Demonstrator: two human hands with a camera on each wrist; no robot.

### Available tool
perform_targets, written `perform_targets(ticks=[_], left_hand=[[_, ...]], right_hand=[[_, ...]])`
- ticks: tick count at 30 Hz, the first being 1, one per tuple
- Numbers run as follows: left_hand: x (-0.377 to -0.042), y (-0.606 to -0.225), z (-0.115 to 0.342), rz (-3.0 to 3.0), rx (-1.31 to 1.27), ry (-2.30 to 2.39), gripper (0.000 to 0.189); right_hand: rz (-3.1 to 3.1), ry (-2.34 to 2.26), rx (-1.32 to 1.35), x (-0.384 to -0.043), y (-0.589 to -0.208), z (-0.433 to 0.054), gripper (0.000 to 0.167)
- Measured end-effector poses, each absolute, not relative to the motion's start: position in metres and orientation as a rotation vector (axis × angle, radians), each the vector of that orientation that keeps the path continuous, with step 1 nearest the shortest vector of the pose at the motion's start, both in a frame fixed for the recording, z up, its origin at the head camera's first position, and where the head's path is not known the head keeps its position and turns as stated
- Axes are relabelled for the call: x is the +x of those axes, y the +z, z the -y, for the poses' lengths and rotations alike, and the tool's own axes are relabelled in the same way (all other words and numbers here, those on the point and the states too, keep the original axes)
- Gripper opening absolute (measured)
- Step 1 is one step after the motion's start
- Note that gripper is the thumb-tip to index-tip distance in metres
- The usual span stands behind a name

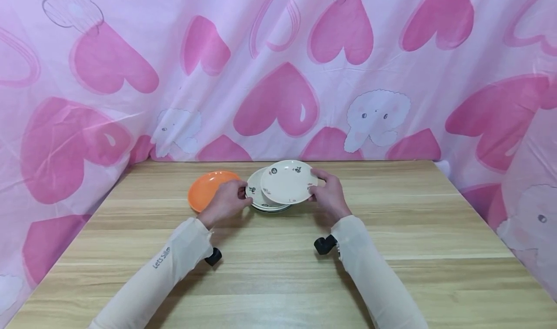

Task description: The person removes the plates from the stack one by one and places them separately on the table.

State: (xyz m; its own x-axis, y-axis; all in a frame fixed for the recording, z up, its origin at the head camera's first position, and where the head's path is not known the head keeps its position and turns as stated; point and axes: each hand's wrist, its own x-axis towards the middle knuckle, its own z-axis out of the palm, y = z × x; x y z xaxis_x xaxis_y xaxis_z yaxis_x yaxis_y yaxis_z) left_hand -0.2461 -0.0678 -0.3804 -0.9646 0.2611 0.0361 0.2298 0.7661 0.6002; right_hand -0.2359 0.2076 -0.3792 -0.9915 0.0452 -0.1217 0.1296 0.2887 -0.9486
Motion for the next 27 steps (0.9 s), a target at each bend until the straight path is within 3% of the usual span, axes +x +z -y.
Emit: perform_targets(ticks=[27], left_hand=[[-0.247, -0.382, 0.068, -2.878, 0.373, 0.966, 0.010]], right_hand=[[-2.468, -1.890, 0.186, -0.226, -0.374, -0.235, 0.068]])
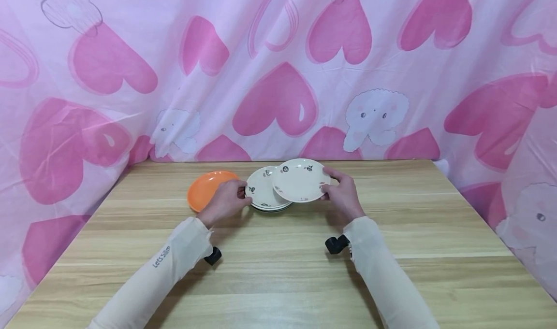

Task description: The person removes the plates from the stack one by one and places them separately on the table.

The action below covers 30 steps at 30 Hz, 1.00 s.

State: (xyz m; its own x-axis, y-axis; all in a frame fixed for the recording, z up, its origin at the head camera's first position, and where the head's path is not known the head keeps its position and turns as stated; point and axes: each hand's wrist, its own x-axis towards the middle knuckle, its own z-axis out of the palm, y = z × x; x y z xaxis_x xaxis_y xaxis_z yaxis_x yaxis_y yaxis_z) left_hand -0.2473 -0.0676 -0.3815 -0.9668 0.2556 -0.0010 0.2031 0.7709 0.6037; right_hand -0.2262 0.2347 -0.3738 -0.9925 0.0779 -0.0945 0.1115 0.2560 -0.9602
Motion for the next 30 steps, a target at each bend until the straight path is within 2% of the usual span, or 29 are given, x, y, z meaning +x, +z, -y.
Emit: perform_targets(ticks=[30], left_hand=[[-0.248, -0.381, 0.067, -2.891, 0.393, 0.929, 0.011]], right_hand=[[-2.535, -1.825, 0.241, -0.217, -0.378, -0.275, 0.066]])
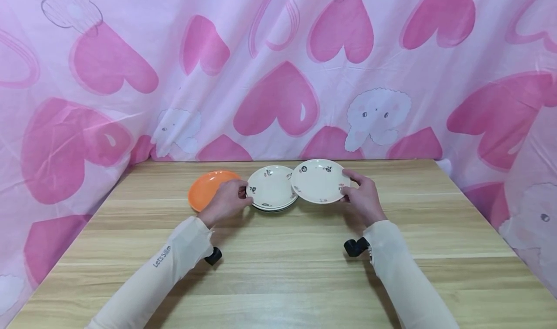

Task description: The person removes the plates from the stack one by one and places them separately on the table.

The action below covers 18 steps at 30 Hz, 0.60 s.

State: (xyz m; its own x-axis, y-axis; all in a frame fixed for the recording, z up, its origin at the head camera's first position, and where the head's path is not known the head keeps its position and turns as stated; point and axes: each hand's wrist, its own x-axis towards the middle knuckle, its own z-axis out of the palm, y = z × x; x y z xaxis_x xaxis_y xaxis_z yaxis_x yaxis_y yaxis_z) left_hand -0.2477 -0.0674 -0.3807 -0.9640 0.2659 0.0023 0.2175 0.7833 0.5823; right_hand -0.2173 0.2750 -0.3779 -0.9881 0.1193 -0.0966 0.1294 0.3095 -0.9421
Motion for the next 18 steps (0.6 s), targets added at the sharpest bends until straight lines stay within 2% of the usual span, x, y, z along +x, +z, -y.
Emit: perform_targets(ticks=[18], left_hand=[[-0.2479, -0.3810, 0.0681, -2.899, 0.391, 0.898, 0.012]], right_hand=[[-2.514, -1.863, 0.218, -0.2167, -0.3843, -0.2814, 0.068]])
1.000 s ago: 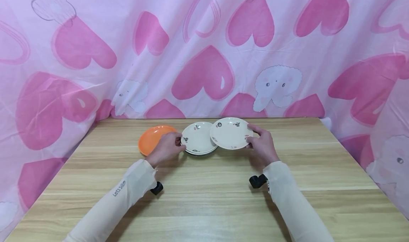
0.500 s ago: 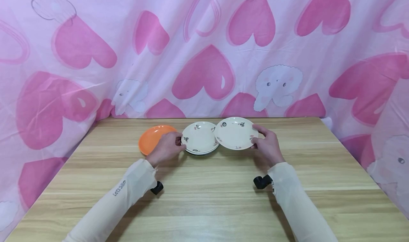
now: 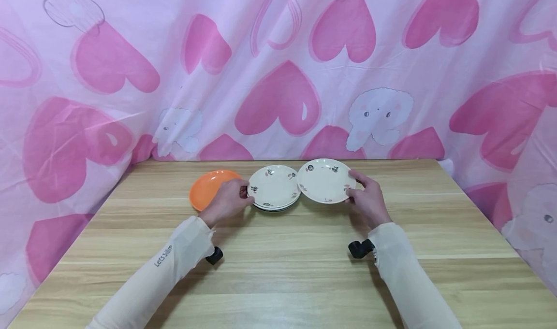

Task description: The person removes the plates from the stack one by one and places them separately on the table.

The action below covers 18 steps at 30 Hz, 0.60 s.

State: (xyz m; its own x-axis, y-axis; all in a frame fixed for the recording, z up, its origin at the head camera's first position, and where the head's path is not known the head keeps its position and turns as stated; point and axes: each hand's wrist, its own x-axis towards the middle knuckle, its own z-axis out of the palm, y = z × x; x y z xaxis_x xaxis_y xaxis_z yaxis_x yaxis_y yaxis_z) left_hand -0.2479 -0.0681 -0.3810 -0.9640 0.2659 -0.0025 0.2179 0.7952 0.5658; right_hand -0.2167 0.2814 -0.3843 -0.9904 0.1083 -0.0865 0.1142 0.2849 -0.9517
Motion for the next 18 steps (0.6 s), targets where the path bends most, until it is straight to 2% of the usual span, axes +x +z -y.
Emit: perform_targets(ticks=[18], left_hand=[[-0.2485, -0.3818, 0.0687, -2.902, 0.397, 0.908, 0.013]], right_hand=[[-2.459, -1.861, 0.288, -0.2153, -0.3855, -0.2892, 0.067]])
